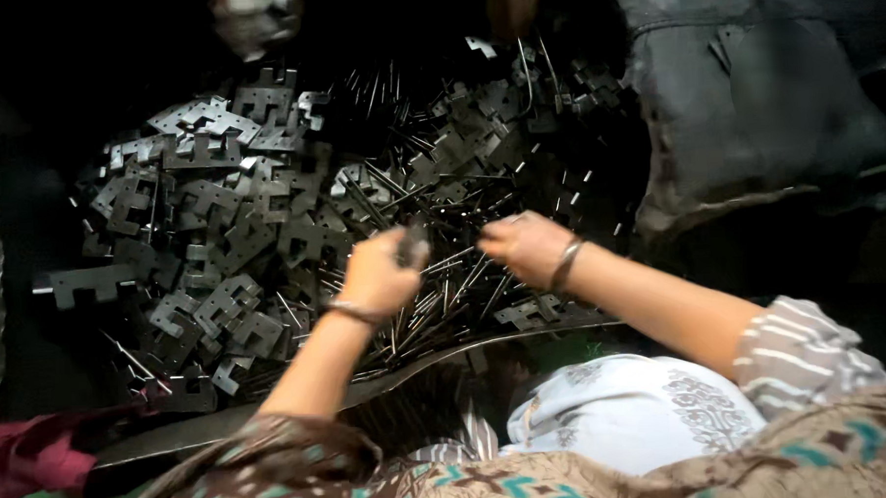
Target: The person picks up metal brackets and pins from a large bin and sorts them into a smaller container.
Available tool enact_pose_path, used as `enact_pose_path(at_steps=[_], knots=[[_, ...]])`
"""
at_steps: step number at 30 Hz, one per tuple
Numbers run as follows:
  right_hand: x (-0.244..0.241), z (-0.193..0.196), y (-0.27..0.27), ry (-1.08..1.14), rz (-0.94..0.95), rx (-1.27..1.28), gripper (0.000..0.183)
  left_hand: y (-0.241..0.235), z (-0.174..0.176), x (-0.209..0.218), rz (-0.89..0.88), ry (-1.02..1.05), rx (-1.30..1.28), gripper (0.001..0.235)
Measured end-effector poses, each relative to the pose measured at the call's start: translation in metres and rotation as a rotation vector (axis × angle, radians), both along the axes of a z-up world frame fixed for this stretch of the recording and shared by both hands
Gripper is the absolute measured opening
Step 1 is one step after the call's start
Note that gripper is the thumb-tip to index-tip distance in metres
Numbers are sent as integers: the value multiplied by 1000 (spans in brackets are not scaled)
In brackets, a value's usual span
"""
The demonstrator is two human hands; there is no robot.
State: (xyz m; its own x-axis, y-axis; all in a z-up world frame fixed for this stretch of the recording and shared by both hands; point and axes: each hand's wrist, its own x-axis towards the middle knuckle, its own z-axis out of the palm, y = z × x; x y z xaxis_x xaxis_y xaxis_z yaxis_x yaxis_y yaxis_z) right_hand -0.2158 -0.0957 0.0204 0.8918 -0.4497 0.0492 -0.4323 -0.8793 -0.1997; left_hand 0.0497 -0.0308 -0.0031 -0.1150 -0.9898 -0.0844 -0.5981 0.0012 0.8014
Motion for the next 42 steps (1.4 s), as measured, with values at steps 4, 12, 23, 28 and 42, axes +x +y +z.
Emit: enact_pose_path(at_steps=[4,12,23,28,42], knots=[[30,-43,8,-4,182,-320,27,13,-35,-28,-199,-719,-69,55],[37,-91,19,-14,52,-136,17,29,-23,-15,-239,-723,-61,46],[-62,87,-26,-580,-385,159,48,46,28,50,149,20,-341,30],[-172,183,-44,-981,-1027,375,32,95,-25,80,348,83,12,30],[-222,152,-166,-416,-876,-725,52,119,-53,86,-111,-405,60,53]])
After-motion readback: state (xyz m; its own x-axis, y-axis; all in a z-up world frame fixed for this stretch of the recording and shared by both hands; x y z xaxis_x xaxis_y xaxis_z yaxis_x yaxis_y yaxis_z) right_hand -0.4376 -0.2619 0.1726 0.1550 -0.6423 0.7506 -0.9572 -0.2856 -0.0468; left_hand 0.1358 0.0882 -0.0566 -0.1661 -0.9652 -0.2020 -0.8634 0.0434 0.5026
